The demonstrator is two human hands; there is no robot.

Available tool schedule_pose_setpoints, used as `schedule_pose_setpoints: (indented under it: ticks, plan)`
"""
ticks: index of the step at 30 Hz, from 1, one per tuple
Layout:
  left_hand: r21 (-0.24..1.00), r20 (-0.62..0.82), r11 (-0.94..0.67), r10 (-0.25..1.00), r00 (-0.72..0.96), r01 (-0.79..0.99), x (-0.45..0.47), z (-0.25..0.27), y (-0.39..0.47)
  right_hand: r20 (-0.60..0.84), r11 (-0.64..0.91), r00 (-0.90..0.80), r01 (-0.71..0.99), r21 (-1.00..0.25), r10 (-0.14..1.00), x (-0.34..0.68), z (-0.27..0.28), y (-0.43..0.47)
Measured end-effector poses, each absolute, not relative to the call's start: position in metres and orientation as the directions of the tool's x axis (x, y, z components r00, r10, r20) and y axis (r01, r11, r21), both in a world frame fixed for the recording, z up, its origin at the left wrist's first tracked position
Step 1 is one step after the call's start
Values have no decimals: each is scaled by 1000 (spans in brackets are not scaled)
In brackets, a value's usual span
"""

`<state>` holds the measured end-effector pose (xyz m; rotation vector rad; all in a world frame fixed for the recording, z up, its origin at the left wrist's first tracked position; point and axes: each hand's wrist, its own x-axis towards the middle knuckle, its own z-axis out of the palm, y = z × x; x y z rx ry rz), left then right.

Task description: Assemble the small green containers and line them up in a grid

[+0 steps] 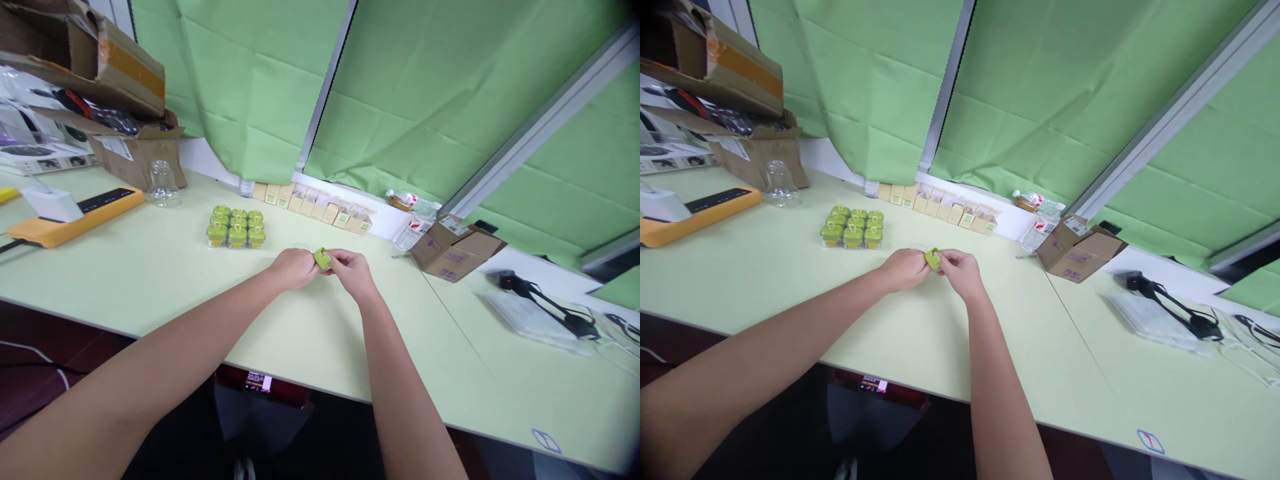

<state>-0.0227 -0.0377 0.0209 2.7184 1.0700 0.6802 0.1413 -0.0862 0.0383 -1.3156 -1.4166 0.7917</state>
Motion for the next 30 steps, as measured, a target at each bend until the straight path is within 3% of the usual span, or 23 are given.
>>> schedule_pose_setpoints:
  ticks: [6, 11, 15, 19, 23, 26, 30]
  plan:
    - [314, 325, -746, 665, 672, 587, -23, 20, -40, 102, 88, 44, 253, -963, 994, 148, 37, -87]
    - [374, 344, -727, 685, 643, 575, -21, 20, -42, 148, 129, 66, 230, -965, 987, 149, 36, -85]
    - [506, 402, -692, 718, 568, 515, -18, 19, -41, 175, 150, 115, 201, -968, 978, 148, 37, -84]
    - [727, 442, -624, 745, 499, 287, -11, 17, -37, 209, 179, 172, 174, -968, 963, 149, 39, -84]
    - [938, 320, -344, 809, 493, -44, -4, 19, -33, 259, 210, 228, 217, -953, 939, 151, 39, -83]
    - [975, 208, -137, 833, 513, -174, -2, 23, -32, 298, 225, 238, 291, -930, 924, 153, 37, -83]
    - [969, 215, -118, 836, 504, -218, -3, 24, -33, 340, 245, 246, 347, -905, 907, 153, 36, -82]
